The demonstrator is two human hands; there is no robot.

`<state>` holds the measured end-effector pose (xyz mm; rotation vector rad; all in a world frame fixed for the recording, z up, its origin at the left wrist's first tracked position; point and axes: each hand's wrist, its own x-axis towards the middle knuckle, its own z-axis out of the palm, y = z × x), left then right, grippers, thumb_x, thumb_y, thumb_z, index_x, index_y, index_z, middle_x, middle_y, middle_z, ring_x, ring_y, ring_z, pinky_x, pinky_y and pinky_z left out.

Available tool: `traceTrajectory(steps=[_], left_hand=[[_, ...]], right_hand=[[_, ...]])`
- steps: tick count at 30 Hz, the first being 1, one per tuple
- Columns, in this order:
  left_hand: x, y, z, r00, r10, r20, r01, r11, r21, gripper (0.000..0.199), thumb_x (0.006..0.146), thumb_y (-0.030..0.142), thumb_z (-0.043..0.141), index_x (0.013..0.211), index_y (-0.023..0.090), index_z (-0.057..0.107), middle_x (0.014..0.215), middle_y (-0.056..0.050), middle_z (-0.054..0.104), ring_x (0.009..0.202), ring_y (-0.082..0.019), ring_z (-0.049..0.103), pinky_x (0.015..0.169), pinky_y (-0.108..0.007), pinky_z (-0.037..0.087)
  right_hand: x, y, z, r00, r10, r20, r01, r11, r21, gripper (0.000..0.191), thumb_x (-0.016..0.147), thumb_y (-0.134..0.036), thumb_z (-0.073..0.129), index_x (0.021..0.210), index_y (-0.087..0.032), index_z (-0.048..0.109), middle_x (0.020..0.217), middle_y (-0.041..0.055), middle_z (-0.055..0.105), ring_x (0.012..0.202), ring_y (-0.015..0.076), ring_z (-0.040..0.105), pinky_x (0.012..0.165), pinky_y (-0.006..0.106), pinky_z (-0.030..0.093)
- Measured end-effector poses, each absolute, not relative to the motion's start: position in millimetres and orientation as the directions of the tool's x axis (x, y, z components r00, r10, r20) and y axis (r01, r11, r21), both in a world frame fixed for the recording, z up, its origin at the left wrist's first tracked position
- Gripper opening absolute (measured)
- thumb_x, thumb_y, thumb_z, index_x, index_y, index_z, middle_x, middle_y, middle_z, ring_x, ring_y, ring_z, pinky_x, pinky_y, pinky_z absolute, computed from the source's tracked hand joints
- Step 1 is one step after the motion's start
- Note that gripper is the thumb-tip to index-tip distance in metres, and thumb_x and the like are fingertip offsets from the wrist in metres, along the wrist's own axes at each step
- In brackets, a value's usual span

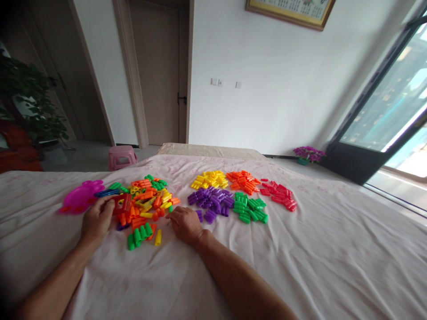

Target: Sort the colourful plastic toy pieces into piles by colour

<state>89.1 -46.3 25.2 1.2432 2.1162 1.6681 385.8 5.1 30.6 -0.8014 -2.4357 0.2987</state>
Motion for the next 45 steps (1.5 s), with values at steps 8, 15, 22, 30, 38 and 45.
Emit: traceTrajectory(steps=[8, 15, 22, 30, 38, 45], left_hand=[[58.2, -55.1, 24.1, -0.579, 0.720, 0.382, 0.684, 0.174, 0.708, 0.036, 0.086, 0.045, 0.047, 0.109, 0.026, 0.067, 0.091, -0.003, 0.073, 0.087, -0.022, 0.068, 0.077, -0.030, 0.049], [35.4, -63.4, 27.6, -0.622, 0.743, 0.248, 0.752, 0.478, 0.454, 0.043, 0.085, 0.049, 0.045, 0.115, 0.027, 0.067, 0.085, -0.009, 0.072, 0.070, -0.026, 0.063, 0.062, -0.033, 0.042], [36.2, -68.1, 28.3, -0.615, 0.752, 0.237, 0.777, 0.526, 0.345, 0.041, 0.087, 0.051, 0.043, 0.109, 0.028, 0.068, 0.083, -0.008, 0.072, 0.064, -0.025, 0.060, 0.062, -0.034, 0.041], [28.8, -69.4, 25.6, -0.641, 0.712, 0.285, 0.755, 0.520, 0.400, 0.043, 0.087, 0.050, 0.042, 0.098, 0.025, 0.075, 0.091, -0.012, 0.074, 0.069, -0.025, 0.061, 0.065, -0.035, 0.044], [15.5, -68.8, 14.6, -0.768, 0.602, 0.216, 0.581, 0.514, 0.631, 0.050, 0.084, 0.061, 0.043, 0.106, 0.028, 0.074, 0.099, -0.013, 0.074, 0.077, -0.031, 0.064, 0.068, -0.042, 0.048], [16.1, -66.8, 16.9, -0.778, 0.597, 0.195, 0.559, 0.516, 0.649, 0.048, 0.083, 0.059, 0.047, 0.108, 0.029, 0.075, 0.101, -0.014, 0.074, 0.076, -0.030, 0.065, 0.070, -0.043, 0.050]], right_hand=[[385.0, 4.6, 32.5, -0.619, 0.648, 0.445, 0.504, 0.761, -0.408, 0.028, 0.093, -0.013, 0.054, 0.107, -0.025, 0.075, 0.099, 0.0030, 0.072, 0.089, 0.0163, 0.067, 0.081, 0.025, 0.048], [384.5, 5.5, 33.2, -0.586, 0.658, 0.473, 0.520, 0.753, -0.403, 0.033, 0.091, -0.013, 0.055, 0.118, -0.026, 0.070, 0.109, 0.0046, 0.070, 0.099, 0.0194, 0.064, 0.090, 0.030, 0.048], [382.7, 4.9, 38.6, -0.616, 0.618, 0.489, 0.509, 0.786, -0.351, 0.048, 0.088, -0.009, 0.058, 0.133, -0.024, 0.058, 0.133, 0.0079, 0.061, 0.116, 0.0230, 0.055, 0.100, 0.039, 0.046], [381.2, 3.7, 36.8, -0.630, 0.592, 0.503, 0.507, 0.804, -0.311, 0.051, 0.089, -0.009, 0.055, 0.138, -0.024, 0.054, 0.137, 0.0090, 0.058, 0.121, 0.0239, 0.053, 0.103, 0.041, 0.044], [371.2, 10.6, 39.1, -0.639, 0.585, 0.500, 0.531, 0.805, -0.263, 0.059, 0.090, -0.011, 0.056, 0.147, -0.023, 0.044, 0.149, 0.0115, 0.049, 0.131, 0.0257, 0.047, 0.106, 0.044, 0.043], [351.7, 38.8, 43.5, -0.713, 0.573, 0.404, 0.535, 0.817, -0.216, 0.060, 0.089, -0.013, 0.058, 0.147, -0.022, 0.044, 0.148, 0.0121, 0.050, 0.133, 0.0244, 0.046, 0.111, 0.044, 0.040]])
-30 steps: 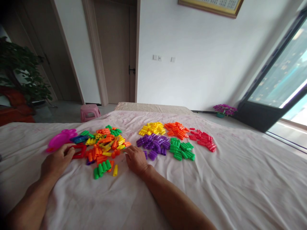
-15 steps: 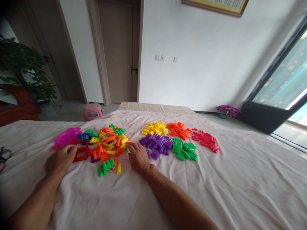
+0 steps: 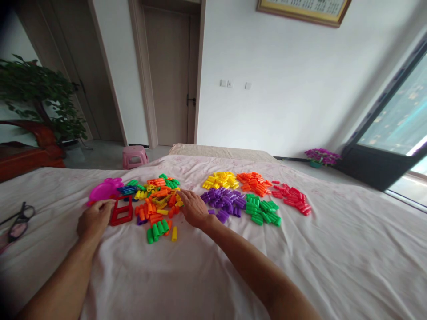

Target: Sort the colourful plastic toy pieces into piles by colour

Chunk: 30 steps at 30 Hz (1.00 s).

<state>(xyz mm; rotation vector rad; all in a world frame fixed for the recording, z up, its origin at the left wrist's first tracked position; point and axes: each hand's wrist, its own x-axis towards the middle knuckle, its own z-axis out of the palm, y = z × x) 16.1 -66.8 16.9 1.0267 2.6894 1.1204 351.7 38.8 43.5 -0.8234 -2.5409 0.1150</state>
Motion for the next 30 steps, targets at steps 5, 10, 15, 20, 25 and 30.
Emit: traceTrajectory(steps=[5, 10, 15, 20, 25, 30], left_hand=[[13.3, -66.3, 13.8, -0.756, 0.610, 0.237, 0.587, 0.472, 0.658, 0.043, 0.080, 0.056, 0.051, 0.101, 0.029, 0.076, 0.093, -0.013, 0.074, 0.068, -0.027, 0.062, 0.064, -0.040, 0.048], [14.5, -64.8, 16.4, -0.731, 0.655, 0.193, 0.593, 0.468, 0.655, 0.041, 0.082, 0.054, 0.048, 0.101, 0.029, 0.075, 0.095, -0.011, 0.075, 0.070, -0.027, 0.063, 0.064, -0.037, 0.046], [18.0, -64.3, 21.6, -0.718, 0.675, 0.168, 0.601, 0.481, 0.638, 0.042, 0.084, 0.053, 0.046, 0.105, 0.030, 0.074, 0.100, -0.011, 0.075, 0.072, -0.028, 0.064, 0.065, -0.038, 0.046], [18.7, -63.8, 23.8, -0.727, 0.674, 0.130, 0.592, 0.520, 0.615, 0.045, 0.085, 0.053, 0.043, 0.107, 0.029, 0.074, 0.100, -0.011, 0.074, 0.073, -0.028, 0.064, 0.063, -0.037, 0.046], [20.0, -61.2, 26.0, -0.731, 0.679, 0.065, 0.577, 0.565, 0.589, 0.047, 0.087, 0.054, 0.039, 0.112, 0.030, 0.072, 0.110, -0.009, 0.073, 0.085, -0.030, 0.066, 0.070, -0.038, 0.046], [22.2, -59.9, 28.2, -0.717, 0.696, 0.044, 0.586, 0.567, 0.579, 0.049, 0.089, 0.053, 0.037, 0.116, 0.030, 0.070, 0.112, -0.010, 0.073, 0.089, -0.031, 0.066, 0.073, -0.039, 0.047]], right_hand=[[343.1, 44.5, 48.9, -0.677, 0.652, 0.342, 0.635, 0.752, -0.177, 0.042, 0.088, -0.016, 0.062, 0.128, -0.025, 0.061, 0.121, 0.0087, 0.063, 0.110, 0.0230, 0.056, 0.093, 0.035, 0.049], [342.8, 42.3, 53.0, -0.670, 0.671, 0.317, 0.664, 0.733, -0.149, 0.024, 0.090, -0.021, 0.062, 0.113, -0.024, 0.067, 0.110, 0.0069, 0.064, 0.102, 0.0212, 0.057, 0.083, 0.030, 0.048], [345.6, 44.2, 53.7, -0.684, 0.660, 0.313, 0.635, 0.749, -0.191, 0.024, 0.091, -0.022, 0.062, 0.114, -0.022, 0.066, 0.108, 0.0067, 0.067, 0.101, 0.0201, 0.059, 0.088, 0.029, 0.045], [356.9, 59.3, 59.6, -0.551, 0.732, 0.401, 0.669, 0.675, -0.312, 0.028, 0.092, -0.029, 0.062, 0.119, -0.022, 0.064, 0.110, 0.0068, 0.070, 0.099, 0.0201, 0.064, 0.087, 0.029, 0.046], [387.5, 97.4, 71.2, -0.304, 0.862, 0.404, 0.766, 0.474, -0.435, 0.031, 0.091, -0.032, 0.059, 0.120, -0.022, 0.066, 0.111, 0.0058, 0.072, 0.099, 0.0206, 0.066, 0.083, 0.028, 0.047], [428.0, 144.3, 80.2, -0.021, 0.933, 0.361, 0.817, 0.224, -0.531, 0.033, 0.085, -0.027, 0.063, 0.117, -0.019, 0.069, 0.110, 0.0085, 0.073, 0.101, 0.0231, 0.067, 0.086, 0.030, 0.049]])
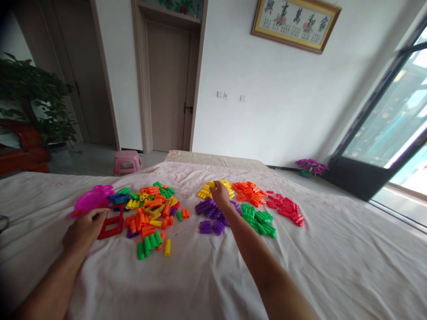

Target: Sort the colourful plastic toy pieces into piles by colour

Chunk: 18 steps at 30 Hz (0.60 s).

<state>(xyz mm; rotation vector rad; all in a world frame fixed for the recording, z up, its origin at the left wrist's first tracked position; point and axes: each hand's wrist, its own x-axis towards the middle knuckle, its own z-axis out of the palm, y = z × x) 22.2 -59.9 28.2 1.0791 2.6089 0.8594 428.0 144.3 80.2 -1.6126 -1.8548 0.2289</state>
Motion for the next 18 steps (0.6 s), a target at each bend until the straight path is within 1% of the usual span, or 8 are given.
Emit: traceTrajectory(steps=[3, 5, 7, 9, 11, 13, 15, 18], left_hand=[[22.2, -60.2, 28.4, -0.714, 0.699, 0.047, 0.590, 0.564, 0.578, 0.049, 0.089, 0.053, 0.036, 0.115, 0.029, 0.070, 0.113, -0.010, 0.073, 0.089, -0.031, 0.065, 0.074, -0.040, 0.047], [22.0, -60.3, 28.5, -0.713, 0.700, 0.039, 0.588, 0.566, 0.577, 0.049, 0.089, 0.054, 0.036, 0.115, 0.030, 0.070, 0.114, -0.010, 0.072, 0.089, -0.031, 0.065, 0.074, -0.040, 0.047], [22.1, -60.3, 28.9, -0.708, 0.706, 0.032, 0.589, 0.565, 0.578, 0.049, 0.089, 0.054, 0.035, 0.116, 0.030, 0.069, 0.116, -0.009, 0.072, 0.092, -0.032, 0.065, 0.076, -0.040, 0.047], [22.7, -59.8, 29.3, -0.707, 0.707, 0.028, 0.588, 0.566, 0.578, 0.050, 0.090, 0.054, 0.035, 0.117, 0.030, 0.068, 0.118, -0.009, 0.071, 0.095, -0.032, 0.065, 0.077, -0.039, 0.046], [23.2, -59.1, 29.4, -0.712, 0.701, 0.023, 0.583, 0.573, 0.576, 0.050, 0.090, 0.055, 0.035, 0.117, 0.030, 0.068, 0.118, -0.009, 0.071, 0.096, -0.032, 0.065, 0.078, -0.039, 0.046], [23.2, -58.6, 29.1, -0.715, 0.699, 0.020, 0.579, 0.577, 0.576, 0.049, 0.089, 0.055, 0.035, 0.116, 0.030, 0.069, 0.117, -0.009, 0.072, 0.095, -0.031, 0.065, 0.077, -0.039, 0.046], [23.1, -58.5, 28.2, -0.710, 0.704, 0.030, 0.586, 0.566, 0.580, 0.048, 0.089, 0.055, 0.036, 0.115, 0.030, 0.069, 0.115, -0.009, 0.072, 0.093, -0.031, 0.065, 0.076, -0.038, 0.046], [22.9, -58.9, 26.8, -0.701, 0.710, 0.058, 0.602, 0.547, 0.582, 0.048, 0.089, 0.056, 0.037, 0.116, 0.030, 0.068, 0.114, -0.009, 0.073, 0.091, -0.029, 0.066, 0.074, -0.036, 0.045]], right_hand=[[445.9, 162.4, 79.9, 0.105, 0.925, 0.366, 0.786, 0.148, -0.600, 0.047, 0.083, -0.022, 0.062, 0.129, -0.014, 0.063, 0.122, 0.0131, 0.069, 0.106, 0.0235, 0.067, 0.091, 0.031, 0.049], [450.5, 166.5, 75.1, 0.144, 0.909, 0.391, 0.756, 0.154, -0.636, 0.051, 0.083, -0.019, 0.059, 0.134, -0.012, 0.060, 0.128, 0.0151, 0.066, 0.105, 0.0227, 0.068, 0.094, 0.032, 0.050], [447.8, 163.3, 67.3, 0.129, 0.897, 0.422, 0.730, 0.203, -0.653, 0.049, 0.082, -0.015, 0.055, 0.131, -0.013, 0.062, 0.128, 0.0139, 0.067, 0.101, 0.0211, 0.069, 0.094, 0.033, 0.051], [438.1, 153.0, 58.9, 0.025, 0.895, 0.446, 0.717, 0.295, -0.631, 0.043, 0.082, -0.012, 0.053, 0.122, -0.016, 0.068, 0.121, 0.0107, 0.070, 0.099, 0.0201, 0.070, 0.092, 0.032, 0.051], [423.5, 136.5, 53.4, -0.147, 0.879, 0.453, 0.694, 0.419, -0.586, 0.035, 0.083, -0.011, 0.053, 0.110, -0.018, 0.074, 0.111, 0.0070, 0.075, 0.099, 0.0198, 0.070, 0.091, 0.031, 0.051], [407.0, 115.8, 52.7, -0.322, 0.836, 0.444, 0.655, 0.536, -0.533, 0.030, 0.085, -0.012, 0.054, 0.103, -0.020, 0.076, 0.104, 0.0046, 0.076, 0.098, 0.0194, 0.070, 0.090, 0.030, 0.051], [391.3, 93.6, 56.7, -0.439, 0.781, 0.443, 0.628, 0.620, -0.470, 0.029, 0.085, -0.012, 0.056, 0.105, -0.022, 0.075, 0.105, 0.0037, 0.076, 0.099, 0.0189, 0.069, 0.091, 0.029, 0.050], [373.5, 65.3, 65.6, -0.556, 0.710, 0.432, 0.626, 0.700, -0.345, 0.028, 0.087, -0.013, 0.058, 0.107, -0.024, 0.075, 0.107, 0.0043, 0.075, 0.103, 0.0197, 0.066, 0.095, 0.031, 0.046]])
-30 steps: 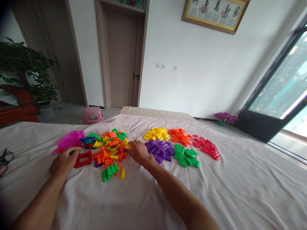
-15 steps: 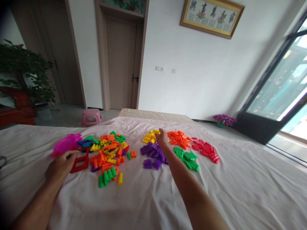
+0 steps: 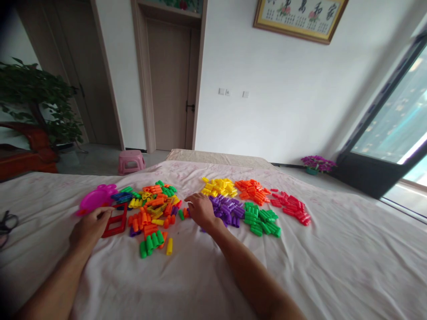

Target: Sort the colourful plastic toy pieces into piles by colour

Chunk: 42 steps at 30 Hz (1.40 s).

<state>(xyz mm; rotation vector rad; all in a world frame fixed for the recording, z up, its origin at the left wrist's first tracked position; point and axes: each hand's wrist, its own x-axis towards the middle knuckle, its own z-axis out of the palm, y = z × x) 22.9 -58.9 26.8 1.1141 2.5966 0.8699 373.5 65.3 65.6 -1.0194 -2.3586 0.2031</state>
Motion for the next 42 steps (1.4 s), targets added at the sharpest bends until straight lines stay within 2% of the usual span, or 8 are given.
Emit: traceTrajectory(steps=[3, 8, 12, 17, 21, 27, 34, 42], left_hand=[[23.0, -59.0, 25.8, -0.705, 0.706, 0.064, 0.604, 0.550, 0.577, 0.049, 0.089, 0.056, 0.036, 0.115, 0.030, 0.069, 0.111, -0.009, 0.073, 0.089, -0.029, 0.066, 0.071, -0.036, 0.045], [23.0, -58.6, 25.8, -0.701, 0.708, 0.086, 0.606, 0.528, 0.595, 0.045, 0.088, 0.052, 0.040, 0.112, 0.029, 0.070, 0.106, -0.009, 0.074, 0.084, -0.028, 0.066, 0.069, -0.035, 0.045], [22.9, -59.2, 25.6, -0.701, 0.708, 0.087, 0.602, 0.521, 0.606, 0.043, 0.087, 0.052, 0.042, 0.110, 0.030, 0.071, 0.106, -0.009, 0.074, 0.085, -0.029, 0.066, 0.071, -0.036, 0.045], [23.2, -59.2, 25.8, -0.705, 0.706, 0.065, 0.601, 0.547, 0.583, 0.047, 0.089, 0.054, 0.038, 0.115, 0.031, 0.069, 0.111, -0.009, 0.073, 0.090, -0.030, 0.065, 0.074, -0.037, 0.045], [24.2, -59.1, 28.5, -0.704, 0.708, 0.052, 0.605, 0.560, 0.566, 0.047, 0.089, 0.053, 0.038, 0.116, 0.029, 0.069, 0.114, -0.009, 0.072, 0.090, -0.029, 0.065, 0.074, -0.036, 0.046], [21.7, -60.7, 29.1, -0.681, 0.730, 0.054, 0.636, 0.554, 0.537, 0.049, 0.089, 0.054, 0.038, 0.118, 0.028, 0.068, 0.113, -0.010, 0.072, 0.084, -0.027, 0.065, 0.071, -0.036, 0.046], [22.8, -60.6, 30.2, -0.678, 0.734, 0.042, 0.637, 0.558, 0.532, 0.051, 0.089, 0.056, 0.037, 0.119, 0.028, 0.068, 0.110, -0.010, 0.073, 0.085, -0.028, 0.065, 0.072, -0.035, 0.047], [22.5, -59.9, 29.5, -0.672, 0.739, 0.037, 0.645, 0.561, 0.520, 0.054, 0.089, 0.058, 0.035, 0.119, 0.028, 0.068, 0.111, -0.011, 0.072, 0.086, -0.029, 0.066, 0.072, -0.036, 0.047]], right_hand=[[364.1, 49.7, 68.3, -0.654, 0.656, 0.375, 0.617, 0.751, -0.237, 0.025, 0.089, -0.024, 0.064, 0.113, -0.024, 0.073, 0.111, 0.0051, 0.073, 0.108, 0.0213, 0.063, 0.099, 0.033, 0.041], [361.5, 47.1, 59.5, -0.713, 0.659, 0.239, 0.644, 0.750, -0.150, 0.042, 0.088, -0.044, 0.069, 0.126, -0.024, 0.066, 0.119, 0.0072, 0.070, 0.114, 0.0244, 0.060, 0.101, 0.036, 0.036], [364.8, 50.8, 58.7, -0.696, 0.696, 0.179, 0.678, 0.718, -0.159, 0.044, 0.088, -0.042, 0.069, 0.127, -0.024, 0.064, 0.119, 0.0068, 0.070, 0.111, 0.0237, 0.061, 0.099, 0.035, 0.035], [372.7, 52.7, 62.9, -0.710, 0.687, 0.153, 0.673, 0.726, -0.138, 0.022, 0.092, -0.032, 0.063, 0.111, -0.023, 0.070, 0.113, 0.0056, 0.070, 0.105, 0.0204, 0.061, 0.095, 0.031, 0.035], [379.6, 54.2, 60.4, -0.701, 0.689, 0.185, 0.677, 0.724, -0.131, 0.019, 0.094, -0.026, 0.057, 0.102, -0.020, 0.073, 0.102, 0.0064, 0.071, 0.101, 0.0191, 0.063, 0.092, 0.029, 0.037], [391.0, 56.7, 54.6, -0.617, 0.722, 0.314, 0.680, 0.689, -0.250, 0.032, 0.084, -0.026, 0.069, 0.115, -0.020, 0.071, 0.105, 0.0071, 0.071, 0.101, 0.0213, 0.064, 0.094, 0.031, 0.043], [406.8, 71.0, 63.3, -0.369, 0.751, 0.548, 0.667, 0.624, -0.407, 0.031, 0.090, -0.034, 0.066, 0.120, -0.024, 0.068, 0.118, 0.0062, 0.069, 0.111, 0.0220, 0.062, 0.097, 0.033, 0.046], [450.5, 111.1, 59.1, 0.023, 0.838, 0.545, 0.703, 0.374, -0.605, 0.035, 0.083, -0.034, 0.066, 0.113, -0.017, 0.072, 0.113, 0.0108, 0.070, 0.092, 0.0217, 0.067, 0.089, 0.035, 0.052]])
